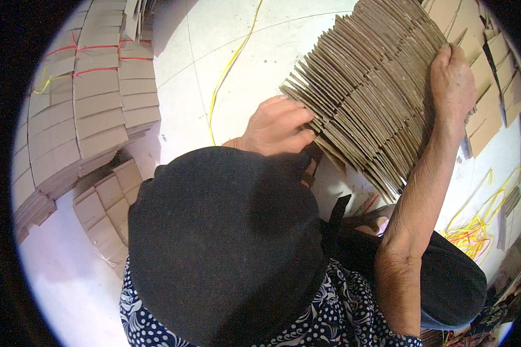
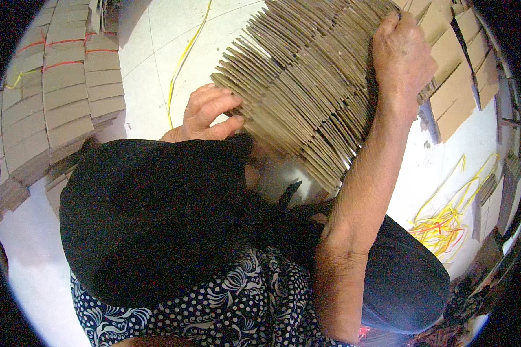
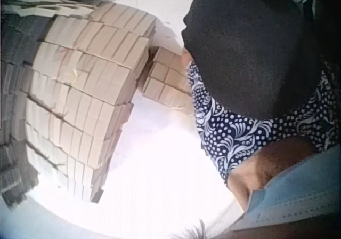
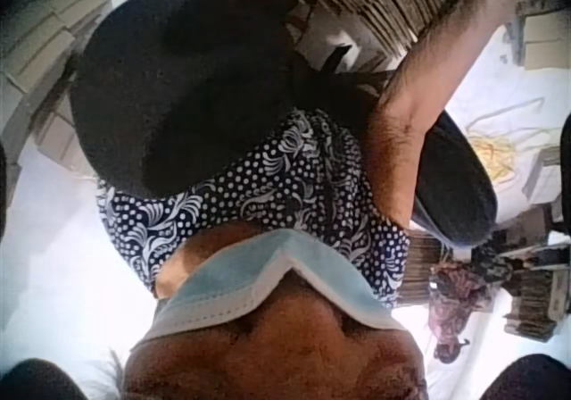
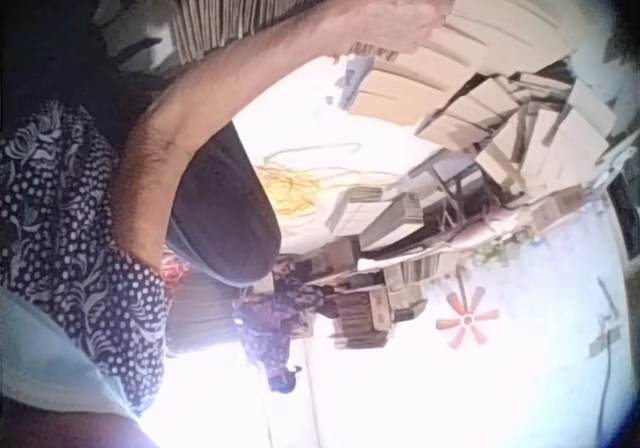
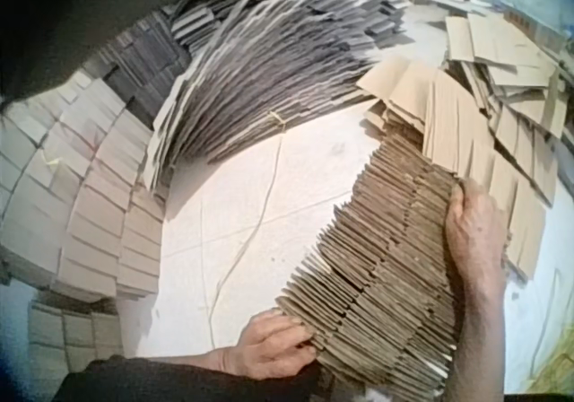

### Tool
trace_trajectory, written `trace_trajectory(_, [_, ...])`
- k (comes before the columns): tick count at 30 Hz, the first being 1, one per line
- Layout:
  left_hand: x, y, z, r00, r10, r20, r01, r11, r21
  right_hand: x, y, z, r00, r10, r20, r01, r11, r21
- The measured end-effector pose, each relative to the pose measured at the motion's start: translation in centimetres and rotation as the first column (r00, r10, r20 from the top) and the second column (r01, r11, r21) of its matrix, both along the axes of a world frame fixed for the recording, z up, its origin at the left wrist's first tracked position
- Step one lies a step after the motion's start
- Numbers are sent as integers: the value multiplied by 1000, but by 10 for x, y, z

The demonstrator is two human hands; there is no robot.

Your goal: The person gathers and stacks flat cardboard pieces on the floor, aligns them into a neat pile, and then ties the stack with a yellow plastic strap. The person handles the cardboard by hand and uses a strap to secure the bundle.

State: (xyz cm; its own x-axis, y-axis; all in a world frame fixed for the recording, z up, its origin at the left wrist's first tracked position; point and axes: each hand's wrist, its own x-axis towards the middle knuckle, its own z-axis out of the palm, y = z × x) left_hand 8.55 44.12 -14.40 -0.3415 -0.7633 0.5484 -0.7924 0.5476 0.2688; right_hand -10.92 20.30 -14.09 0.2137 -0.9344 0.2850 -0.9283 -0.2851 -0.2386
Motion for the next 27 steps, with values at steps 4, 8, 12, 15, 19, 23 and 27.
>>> trace_trajectory(4, [-7, -10, 6, 1000, 24, 12, -24, 1000, -13, -3, -8, 3, 998, -57, -17, 59, 989, 136])
trace_trajectory(8, [-8, -9, -2, 998, 56, -3, -56, 998, 21, -3, -15, -3, 995, -95, -10, 95, 986, 134])
trace_trajectory(12, [0, -5, -3, 999, 21, 27, -22, 999, 45, -6, -26, -5, 995, -104, 5, 102, 984, 144])
trace_trajectory(15, [3, 1, -5, 999, 24, 47, -25, 999, 38, -3, -28, -3, 991, -132, -31, 135, 982, 130])
trace_trajectory(19, [3, 7, -3, 998, 39, 53, -42, 998, 49, 0, -25, -1, 992, -129, -2, 128, 982, 138])
trace_trajectory(23, [8, 3, -5, 997, -19, 78, 18, 1000, 14, -3, -26, -5, 992, -128, 7, 127, 988, 87])
trace_trajectory(27, [9, 6, -4, 997, -10, 83, 10, 1000, 0, -1, -25, -3, 991, -130, 14, 128, 987, 96])
